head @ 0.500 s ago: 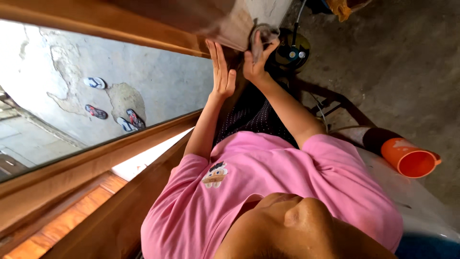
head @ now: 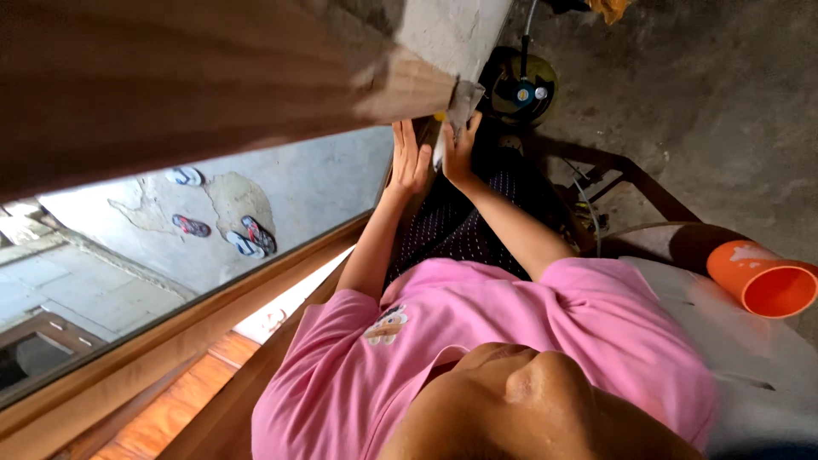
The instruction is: Cleaning and sanding a wooden window or door frame using a cloth and a piece of sandpaper.
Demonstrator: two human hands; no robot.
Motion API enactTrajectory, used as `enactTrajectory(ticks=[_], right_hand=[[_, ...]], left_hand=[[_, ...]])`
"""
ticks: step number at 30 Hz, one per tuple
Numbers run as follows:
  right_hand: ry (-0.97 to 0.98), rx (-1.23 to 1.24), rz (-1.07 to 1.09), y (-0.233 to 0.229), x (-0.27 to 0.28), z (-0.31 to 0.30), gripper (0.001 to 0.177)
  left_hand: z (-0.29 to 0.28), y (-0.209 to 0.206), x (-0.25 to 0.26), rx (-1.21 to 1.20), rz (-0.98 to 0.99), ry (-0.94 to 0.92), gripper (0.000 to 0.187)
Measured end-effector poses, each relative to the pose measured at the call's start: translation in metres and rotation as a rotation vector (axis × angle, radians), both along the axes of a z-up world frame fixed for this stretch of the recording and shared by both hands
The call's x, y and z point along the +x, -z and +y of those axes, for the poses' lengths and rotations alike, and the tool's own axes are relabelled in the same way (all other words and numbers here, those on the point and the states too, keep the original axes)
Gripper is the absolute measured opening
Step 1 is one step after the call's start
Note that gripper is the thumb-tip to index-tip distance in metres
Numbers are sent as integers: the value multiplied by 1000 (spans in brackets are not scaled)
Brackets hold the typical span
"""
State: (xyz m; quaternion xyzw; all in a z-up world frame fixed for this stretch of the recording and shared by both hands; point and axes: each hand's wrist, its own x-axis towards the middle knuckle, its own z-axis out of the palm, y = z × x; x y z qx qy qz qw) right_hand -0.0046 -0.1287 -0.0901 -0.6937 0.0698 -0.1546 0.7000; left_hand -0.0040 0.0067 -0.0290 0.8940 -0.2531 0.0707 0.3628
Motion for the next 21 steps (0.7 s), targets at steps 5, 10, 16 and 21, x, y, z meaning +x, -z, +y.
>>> enactTrajectory(ticks=[5,10,16,21], right_hand=[[-5,-98,192,35,23,-19,47],[-127,-105,498,54,53,-41,49],[12,115,392,60,32,-19,47],[21,-21,368,45,18,-10,39]], left_hand=[[3,8,-2,-100,299,-46,75],[1,19,-1,-99,237,-20,73],[2,15,0,-98,297,-47,78],[3,40,-1,-91,313,-65,80]])
